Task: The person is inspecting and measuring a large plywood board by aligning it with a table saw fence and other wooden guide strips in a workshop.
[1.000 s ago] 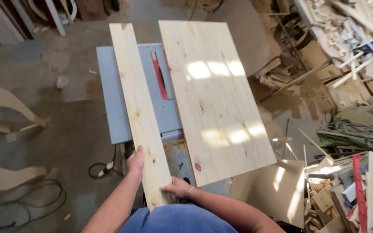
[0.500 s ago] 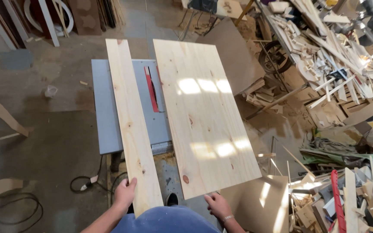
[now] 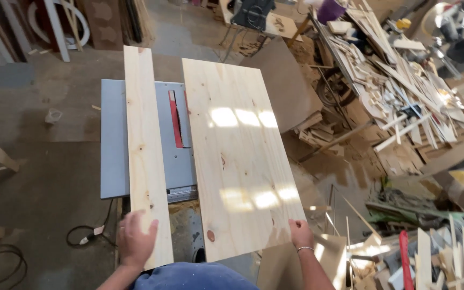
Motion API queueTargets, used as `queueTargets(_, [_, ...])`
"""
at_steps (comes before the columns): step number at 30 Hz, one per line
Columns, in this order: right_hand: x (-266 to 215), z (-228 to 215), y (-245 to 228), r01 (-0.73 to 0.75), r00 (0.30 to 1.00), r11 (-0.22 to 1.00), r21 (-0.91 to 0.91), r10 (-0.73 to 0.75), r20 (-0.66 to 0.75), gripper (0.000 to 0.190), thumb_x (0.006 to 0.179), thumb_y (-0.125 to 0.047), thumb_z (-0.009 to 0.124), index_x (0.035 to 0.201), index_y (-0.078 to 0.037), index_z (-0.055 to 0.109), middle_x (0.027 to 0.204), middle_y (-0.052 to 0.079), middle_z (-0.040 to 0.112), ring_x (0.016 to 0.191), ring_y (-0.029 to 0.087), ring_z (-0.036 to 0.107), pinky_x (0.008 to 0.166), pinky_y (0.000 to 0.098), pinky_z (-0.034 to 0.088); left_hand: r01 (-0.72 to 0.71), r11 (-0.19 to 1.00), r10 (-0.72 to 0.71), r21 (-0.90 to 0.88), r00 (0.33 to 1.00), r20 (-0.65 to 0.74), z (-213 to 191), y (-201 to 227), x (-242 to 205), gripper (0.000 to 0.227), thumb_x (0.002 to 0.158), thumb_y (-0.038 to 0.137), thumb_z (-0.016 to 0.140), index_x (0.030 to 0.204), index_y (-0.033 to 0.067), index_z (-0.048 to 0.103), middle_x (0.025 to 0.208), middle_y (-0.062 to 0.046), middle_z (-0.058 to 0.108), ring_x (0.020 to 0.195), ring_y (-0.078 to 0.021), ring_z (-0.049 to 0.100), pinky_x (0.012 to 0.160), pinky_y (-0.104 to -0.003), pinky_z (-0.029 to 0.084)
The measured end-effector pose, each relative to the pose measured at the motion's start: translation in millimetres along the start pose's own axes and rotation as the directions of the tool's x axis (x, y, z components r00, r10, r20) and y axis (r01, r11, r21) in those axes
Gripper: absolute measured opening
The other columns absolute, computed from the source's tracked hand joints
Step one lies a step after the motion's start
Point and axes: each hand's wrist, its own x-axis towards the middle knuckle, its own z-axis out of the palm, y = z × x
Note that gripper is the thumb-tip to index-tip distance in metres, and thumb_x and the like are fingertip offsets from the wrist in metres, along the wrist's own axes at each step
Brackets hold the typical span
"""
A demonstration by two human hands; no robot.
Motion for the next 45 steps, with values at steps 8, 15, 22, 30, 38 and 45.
queueTargets(8, [142.3, 23.7, 19.4, 0.042, 0.999, 0.971, -0.236, -0.042, 0.004, 0.075, 0.086, -0.064, 0.051, 0.145, -0.019, 0.058, 0.145, 0.012, 0.062, 0.132, 0.036, 0.058, 0.11, 0.0466, 0.044, 0.219, 0.975, -0.153, -0.035, 0.779, 0.609, 34.8, 97.2, -53.4, 0.033, 0.092, 0.044, 0.066, 0.114, 0.0208, 0.075, 0.117, 0.002, 0.08, 0.111, -0.0138, 0.073, 0.094, -0.03, 0.056])
queueTargets(15, [192.4, 30.5, 12.4, 0.11, 0.988, 0.965, -0.239, -0.08, 0.135, 0.076, 0.097, -0.071, 0.03, 0.104, -0.005, 0.068, 0.115, 0.018, 0.072, 0.111, 0.039, 0.065, 0.098, 0.0486, 0.047, 0.4, 0.915, -0.33, 0.058, 0.657, 0.677, 127.9, 66.4, -53.1, 0.068, 0.089, 0.066, 0.059, 0.139, 0.0197, 0.053, 0.132, -0.002, 0.071, 0.118, -0.0197, 0.068, 0.096, -0.032, 0.047])
queueTargets(22, [226.8, 34.3, -14.7, 0.067, 0.959, 0.987, -0.147, -0.023, 0.283, 0.085, 0.094, -0.066, 0.026, 0.114, -0.002, 0.078, 0.121, 0.019, 0.074, 0.112, 0.037, 0.065, 0.099, 0.0439, 0.047, 0.487, 0.873, -0.408, 0.025, 0.702, 0.583, 149.2, 66.9, -60.3, 0.038, 0.089, 0.061, 0.062, 0.081, 0.0269, 0.075, 0.078, 0.003, 0.065, 0.075, -0.0135, 0.062, 0.072, -0.027, 0.039])
queueTargets(30, [241.6, 47.9, -14.6, 0.075, 0.974, 0.987, -0.14, -0.043, 0.223, 0.103, 0.089, -0.082, 0.024, 0.128, -0.003, 0.076, 0.137, 0.022, 0.068, 0.129, 0.041, 0.06, 0.111, 0.048, 0.043, 0.363, 0.931, -0.341, 0.034, 0.833, 0.436, 136.5, 81.8, -71.1, 0.052, 0.089, 0.068, 0.062, 0.073, 0.0217, 0.046, 0.068, 0.004, 0.057, 0.064, -0.0126, 0.055, 0.061, -0.03, 0.032])
queueTargets(38, [227.5, 65.1, -18.0, 0.096, 0.976, 0.99, -0.105, -0.072, 0.207, 0.103, 0.087, -0.083, 0.029, 0.111, 0.002, 0.082, 0.128, 0.025, 0.072, 0.124, 0.041, 0.062, 0.107, 0.045, 0.044, 0.417, 0.9, -0.332, -0.125, 0.844, 0.421, 112.8, 69.7, -86.3, 0.053, 0.097, 0.059, 0.068, 0.077, 0.0185, 0.039, 0.07, 0.001, 0.045, 0.064, -0.0138, 0.041, 0.063, -0.033, 0.025])
queueTargets(45, [172.6, 52.4, -57.2, 0.096, 0.973, 0.995, -0.035, -0.086, 0.213, 0.086, 0.091, -0.076, 0.036, 0.086, 0.001, 0.076, 0.104, 0.021, 0.075, 0.101, 0.038, 0.065, 0.093, 0.0424, 0.047, 0.442, 0.894, -0.392, -0.068, 0.848, 0.357, 76.4, 79.3, -98.9, 0.05, 0.092, 0.071, 0.056, 0.079, 0.0226, 0.05, 0.072, 0.004, 0.057, 0.068, -0.0133, 0.053, 0.064, -0.031, 0.032])
